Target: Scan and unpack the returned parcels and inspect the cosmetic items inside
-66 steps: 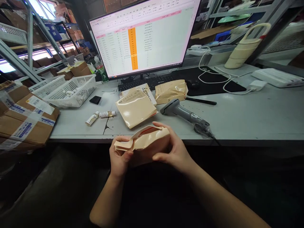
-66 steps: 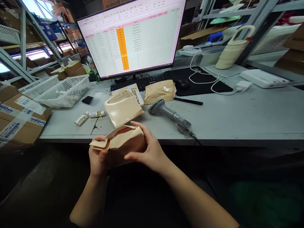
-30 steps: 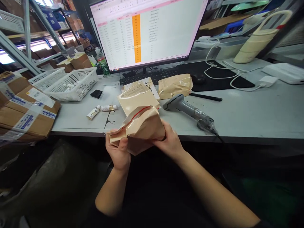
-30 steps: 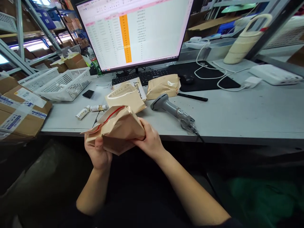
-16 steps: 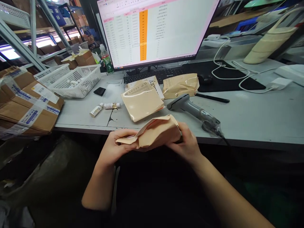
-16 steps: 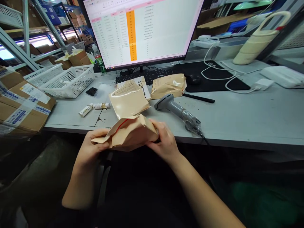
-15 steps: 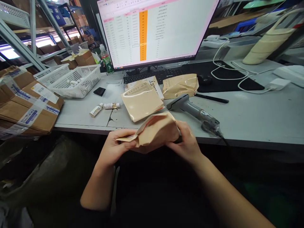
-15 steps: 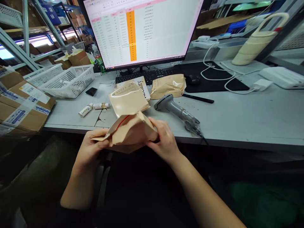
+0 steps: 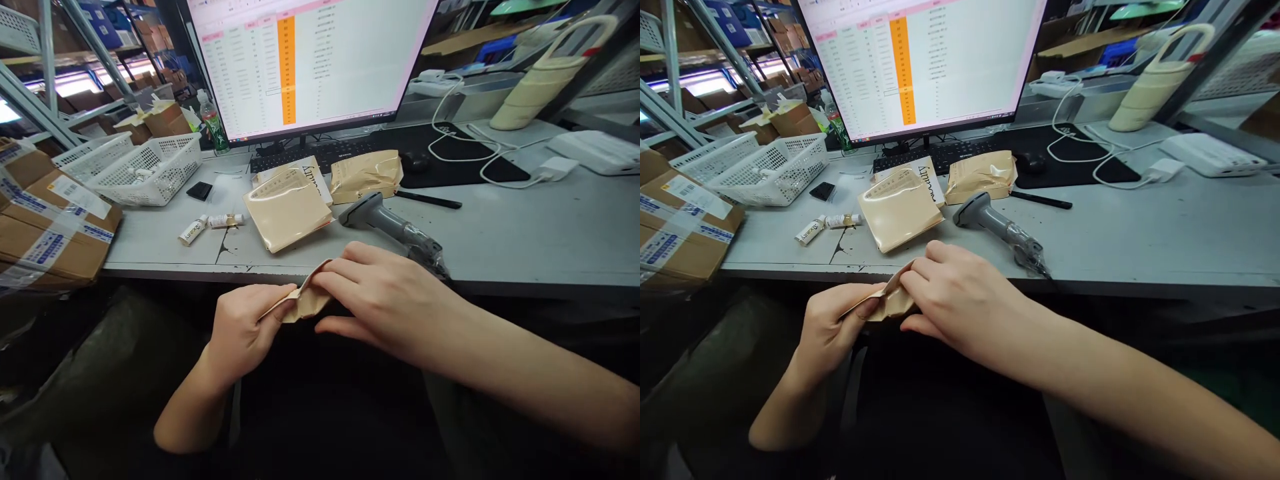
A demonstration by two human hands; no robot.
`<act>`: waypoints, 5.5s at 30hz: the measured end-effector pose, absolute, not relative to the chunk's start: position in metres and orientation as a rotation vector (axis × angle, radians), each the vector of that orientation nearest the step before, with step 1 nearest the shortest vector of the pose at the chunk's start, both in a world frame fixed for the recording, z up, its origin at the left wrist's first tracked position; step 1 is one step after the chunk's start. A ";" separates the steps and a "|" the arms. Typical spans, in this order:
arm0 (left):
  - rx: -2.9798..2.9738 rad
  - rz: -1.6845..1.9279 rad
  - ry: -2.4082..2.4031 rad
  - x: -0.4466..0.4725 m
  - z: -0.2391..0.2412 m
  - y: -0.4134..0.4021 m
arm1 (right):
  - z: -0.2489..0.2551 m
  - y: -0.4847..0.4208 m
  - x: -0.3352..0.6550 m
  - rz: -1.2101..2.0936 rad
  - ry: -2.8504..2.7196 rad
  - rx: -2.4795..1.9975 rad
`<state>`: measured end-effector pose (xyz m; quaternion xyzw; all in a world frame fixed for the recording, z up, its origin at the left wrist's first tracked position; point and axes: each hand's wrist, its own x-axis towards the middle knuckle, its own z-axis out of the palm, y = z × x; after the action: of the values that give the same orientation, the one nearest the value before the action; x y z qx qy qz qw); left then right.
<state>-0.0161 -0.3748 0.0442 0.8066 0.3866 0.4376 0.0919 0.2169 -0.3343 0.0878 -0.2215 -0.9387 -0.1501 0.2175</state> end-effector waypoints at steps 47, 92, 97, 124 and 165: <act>1.931 1.535 1.026 -0.005 0.023 -0.396 | 0.033 -0.389 0.208 -0.327 -2.595 -0.548; 0.730 1.400 0.841 0.011 -0.010 -0.342 | 0.038 -0.256 0.194 0.998 -1.699 -0.914; 0.727 1.575 0.880 -0.001 -0.009 -0.335 | 0.031 -0.282 0.204 1.351 -1.575 -0.955; 0.682 1.302 0.908 -0.014 0.009 -0.341 | 0.035 -0.315 0.226 1.658 -1.784 -0.927; 0.533 2.296 1.131 -0.059 -0.009 -0.317 | 0.059 -0.243 0.311 0.787 -1.729 -1.786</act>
<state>-0.0593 -0.3167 -0.0089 0.1967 0.4176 0.8480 0.2605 0.3112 -0.2430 0.0589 -0.6607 -0.6396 0.2912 0.2639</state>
